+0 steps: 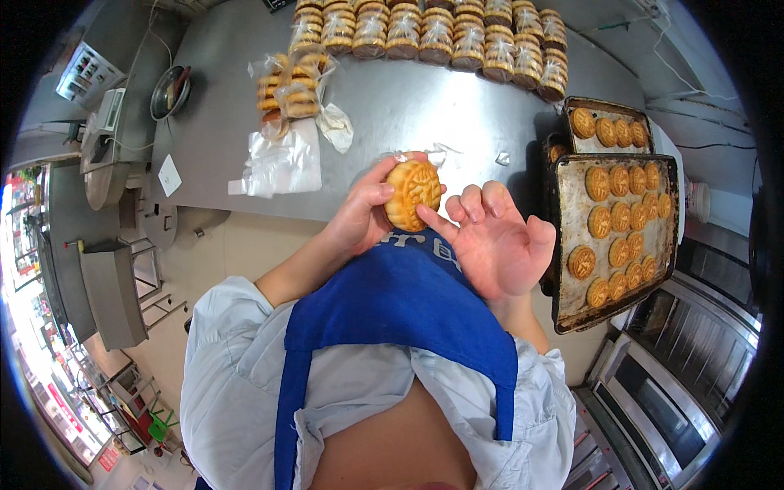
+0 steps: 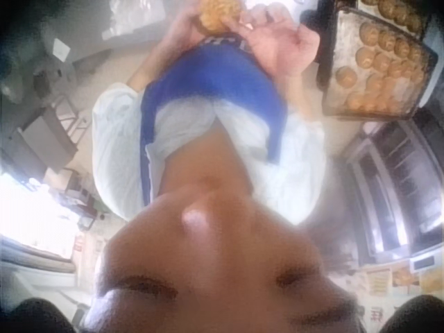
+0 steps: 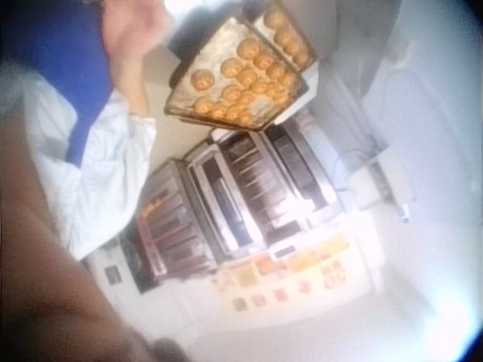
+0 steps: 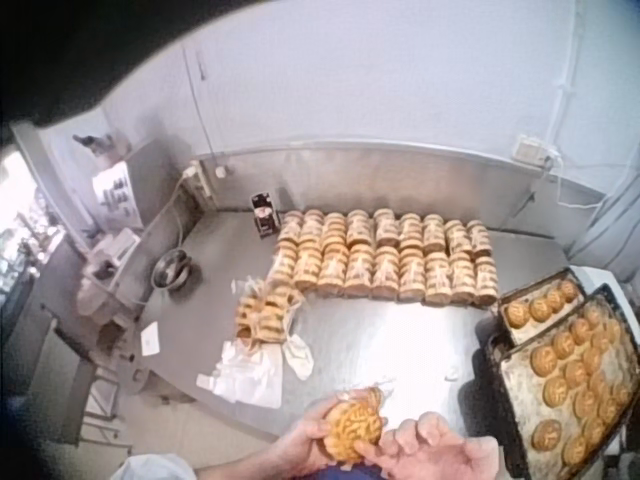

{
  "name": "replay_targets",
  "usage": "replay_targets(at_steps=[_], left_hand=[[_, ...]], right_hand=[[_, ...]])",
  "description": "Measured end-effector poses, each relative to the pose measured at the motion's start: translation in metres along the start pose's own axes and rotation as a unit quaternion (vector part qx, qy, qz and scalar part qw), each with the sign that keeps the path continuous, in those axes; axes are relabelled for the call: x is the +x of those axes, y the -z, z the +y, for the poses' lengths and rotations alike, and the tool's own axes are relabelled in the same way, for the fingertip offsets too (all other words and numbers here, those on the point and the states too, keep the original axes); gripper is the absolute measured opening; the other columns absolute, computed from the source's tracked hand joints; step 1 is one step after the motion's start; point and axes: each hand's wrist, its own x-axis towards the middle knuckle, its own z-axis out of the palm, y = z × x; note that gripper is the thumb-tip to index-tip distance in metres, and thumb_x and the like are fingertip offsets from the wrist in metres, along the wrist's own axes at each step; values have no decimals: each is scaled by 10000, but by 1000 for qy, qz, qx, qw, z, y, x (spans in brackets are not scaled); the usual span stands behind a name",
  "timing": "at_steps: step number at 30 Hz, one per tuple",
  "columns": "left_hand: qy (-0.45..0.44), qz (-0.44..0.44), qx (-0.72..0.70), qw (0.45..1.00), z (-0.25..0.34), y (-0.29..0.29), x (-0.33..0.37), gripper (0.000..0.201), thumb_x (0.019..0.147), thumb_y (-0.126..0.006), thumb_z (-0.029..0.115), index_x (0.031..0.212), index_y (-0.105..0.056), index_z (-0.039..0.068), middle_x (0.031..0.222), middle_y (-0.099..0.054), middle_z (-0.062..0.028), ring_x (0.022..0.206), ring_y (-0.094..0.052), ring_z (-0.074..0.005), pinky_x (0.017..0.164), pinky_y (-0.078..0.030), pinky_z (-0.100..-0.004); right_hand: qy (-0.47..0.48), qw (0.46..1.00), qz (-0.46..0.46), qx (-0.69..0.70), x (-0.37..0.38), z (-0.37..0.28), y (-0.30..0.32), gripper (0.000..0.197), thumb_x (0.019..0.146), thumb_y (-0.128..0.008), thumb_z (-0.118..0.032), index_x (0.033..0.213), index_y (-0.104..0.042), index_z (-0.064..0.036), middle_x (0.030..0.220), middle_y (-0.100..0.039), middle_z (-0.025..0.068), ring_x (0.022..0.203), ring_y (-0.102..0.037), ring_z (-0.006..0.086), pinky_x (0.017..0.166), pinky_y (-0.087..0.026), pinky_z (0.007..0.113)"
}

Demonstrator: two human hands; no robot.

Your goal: The person picks round cookies from a metal baking tray and places them into clear plastic bags. They tie the bags closed and arrange the packaged cookies on a stainless steel table next to other completed packages. The process is repeated for multiple cookies from the tray.

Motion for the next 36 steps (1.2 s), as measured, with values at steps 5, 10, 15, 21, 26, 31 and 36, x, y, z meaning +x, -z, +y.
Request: replay_targets(at_steps=[5,10,15,21,26,31,36], left_hand=[[-39,13,93,995,5,3,-1,756,780,-615,301,1394,-309,-16,1333,-440,-181,1277,-450,-354,1074,-376,-455],[-98,14,171,980,5,9,-2,739,783,-621,273,1389,-311,-15,1341,-436,-170,1288,-441,-336,1080,-364,-439],[-123,-1,198,972,4,16,-4,694,786,-597,213,1381,-325,-15,1335,-450,-161,1285,-446,-301,1080,-357,-415],[-95,14,150,984,5,12,-8,632,785,-532,110,1375,-345,-17,1329,-462,-161,1265,-466,-280,1066,-368,-401],[-63,10,84,994,5,9,-9,594,813,-488,121,1371,-347,-27,1324,-461,-174,1251,-483,-303,1058,-384,-406],[-33,29,17,999,2,5,-9,560,864,-467,205,1367,-351,-12,1331,-455,-194,1243,-493,-335,1038,-411,-446],[15,46,-34,998,3,3,-5,644,900,-452,348,1433,-294,23,1408,-418,-200,1286,-444,-378,994,-453,-526]], right_hand=[[-7,1000,20,9,0,1,0,332,812,-528,-436,889,-478,-117,898,-504,75,1049,-504,277,1108,-267,573],[4,999,53,-5,-2,3,-7,357,821,-525,-460,905,-504,-113,954,-533,95,1138,-495,299,1104,-267,583],[2,998,59,-1,-3,6,-5,366,833,-516,-462,922,-529,-107,983,-543,100,1161,-491,295,1100,-272,584],[-3,998,58,17,-2,11,1,375,834,-517,-466,918,-543,-101,956,-542,91,1095,-507,279,1100,-275,573],[-11,996,68,50,-2,15,7,378,832,-521,-465,898,-538,-94,908,-534,82,1018,-508,261,1080,-306,544],[-17,994,68,86,1,13,12,422,831,-506,-505,875,-527,-86,880,-512,72,981,-481,240,978,-379,449],[83,978,177,-79,-4,-22,46,150,864,-573,-210,876,-523,-69,767,-456,25,706,-460,152,620,-390,266]])
